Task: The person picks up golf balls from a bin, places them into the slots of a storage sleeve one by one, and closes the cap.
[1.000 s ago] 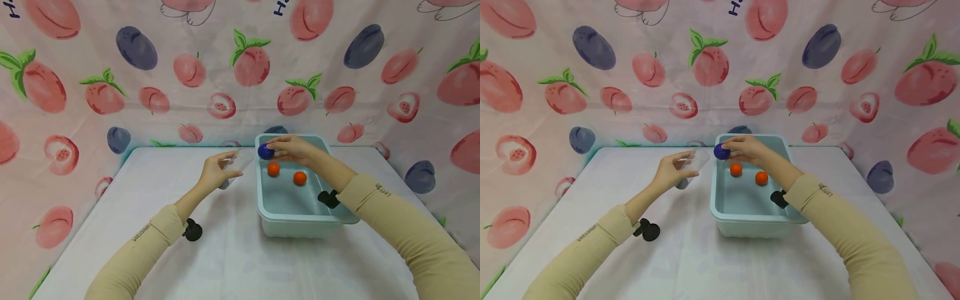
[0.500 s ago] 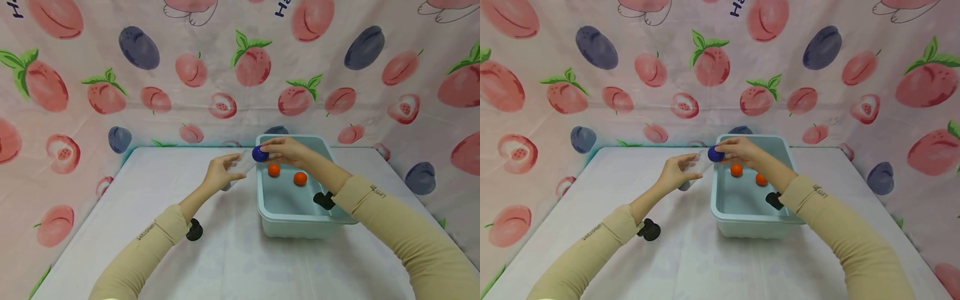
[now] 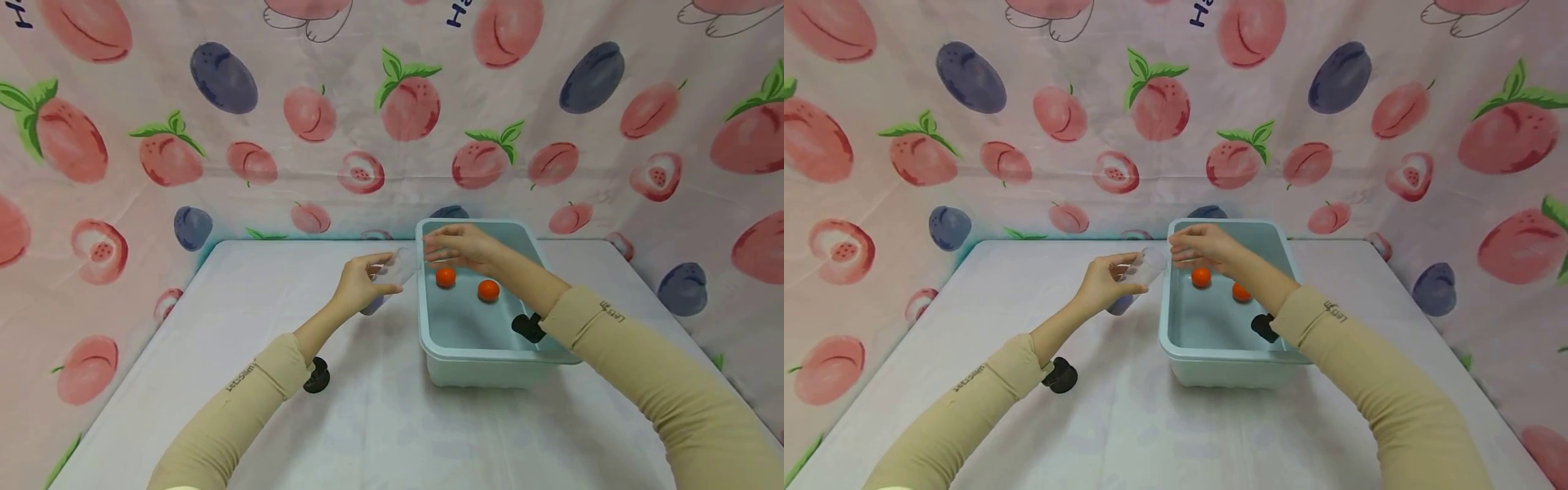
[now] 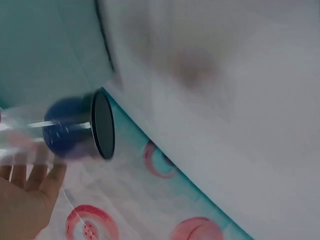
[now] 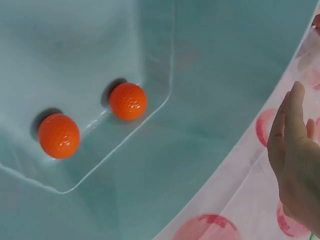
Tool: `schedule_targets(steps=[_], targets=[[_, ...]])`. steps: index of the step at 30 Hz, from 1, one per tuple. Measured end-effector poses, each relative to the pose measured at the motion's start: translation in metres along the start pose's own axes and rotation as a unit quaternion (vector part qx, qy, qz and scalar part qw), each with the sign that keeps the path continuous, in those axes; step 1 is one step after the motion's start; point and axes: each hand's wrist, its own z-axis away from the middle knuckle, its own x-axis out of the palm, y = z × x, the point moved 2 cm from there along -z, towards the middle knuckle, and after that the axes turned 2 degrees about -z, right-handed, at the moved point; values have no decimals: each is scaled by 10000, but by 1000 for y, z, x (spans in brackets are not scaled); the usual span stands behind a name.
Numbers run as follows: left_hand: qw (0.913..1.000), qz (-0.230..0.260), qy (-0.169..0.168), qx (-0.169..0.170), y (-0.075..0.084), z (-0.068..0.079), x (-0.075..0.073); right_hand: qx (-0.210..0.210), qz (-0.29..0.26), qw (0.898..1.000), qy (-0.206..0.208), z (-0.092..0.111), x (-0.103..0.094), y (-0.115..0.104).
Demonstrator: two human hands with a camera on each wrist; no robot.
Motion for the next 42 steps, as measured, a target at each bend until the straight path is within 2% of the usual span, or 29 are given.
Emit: schedule_targets(steps=[4,16,27,42], targets=[[9998,72,-45,-175,-2,-2,0,18,109,9999,-4,-3,-7,2],[9991,208,-48,-356,-6,-5,-1,124,314,9994,25,-11,-20,12],[9989,181,-40,-425,-9,-5,-4,128,449,9989,-75,-16,-25,15],[9991,164,34,-400,-8,3,-10,118,850,9961,213,-31,-31,33]])
